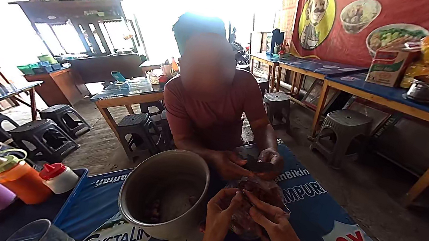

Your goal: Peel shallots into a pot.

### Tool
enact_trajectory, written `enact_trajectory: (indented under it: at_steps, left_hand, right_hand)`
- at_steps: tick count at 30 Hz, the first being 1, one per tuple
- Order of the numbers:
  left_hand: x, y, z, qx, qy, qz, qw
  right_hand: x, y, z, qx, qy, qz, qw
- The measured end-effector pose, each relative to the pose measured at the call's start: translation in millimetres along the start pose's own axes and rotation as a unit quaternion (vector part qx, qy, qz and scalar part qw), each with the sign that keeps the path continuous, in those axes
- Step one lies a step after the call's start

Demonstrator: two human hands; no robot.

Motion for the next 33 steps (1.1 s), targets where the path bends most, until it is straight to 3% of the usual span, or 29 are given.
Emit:
enact_trajectory:
  at_steps: [5,15,20,25,28,31,33]
  left_hand:
    - [-0.4,-3.0,1.9,0.024,0.001,0.004,1.000]
    - [16.0,-6.7,5.4,0.087,0.061,-0.099,0.989]
    - [3.5,-4.1,2.3,0.033,0.007,-0.028,0.999]
    - [-5.9,-4.5,-1.8,0.031,-0.021,0.004,0.999]
    - [-15.6,-2.1,-5.8,0.024,-0.038,0.033,0.998]
    - [-50.0,1.5,-17.8,-0.008,-0.131,0.134,0.982]
    - [-83.2,7.7,-30.3,-0.058,-0.213,0.224,0.949]
  right_hand:
    - [-1.2,0.4,-3.0,-0.028,-0.027,0.051,0.998]
    - [-1.4,1.0,-4.0,-0.038,-0.043,0.089,0.994]
    - [2.9,0.0,-2.7,-0.036,-0.008,0.047,0.998]
    - [4.0,12.3,-1.2,-0.092,0.016,0.032,0.995]
    - [11.0,17.5,0.9,-0.096,0.068,-0.057,0.991]
    - [13.7,17.0,1.8,-0.085,0.134,-0.251,0.955]
    - [11.7,13.3,-0.1,-0.073,0.127,-0.355,0.923]
Point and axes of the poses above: each hand's wrist, its own z-axis towards the middle knuckle, its own y-axis out of the back of the hand, x = y × z, the point moved 9 cm from there along z, towards the middle knuckle, and after that the axes turned 8 degrees about y, right-handed, at the moved point
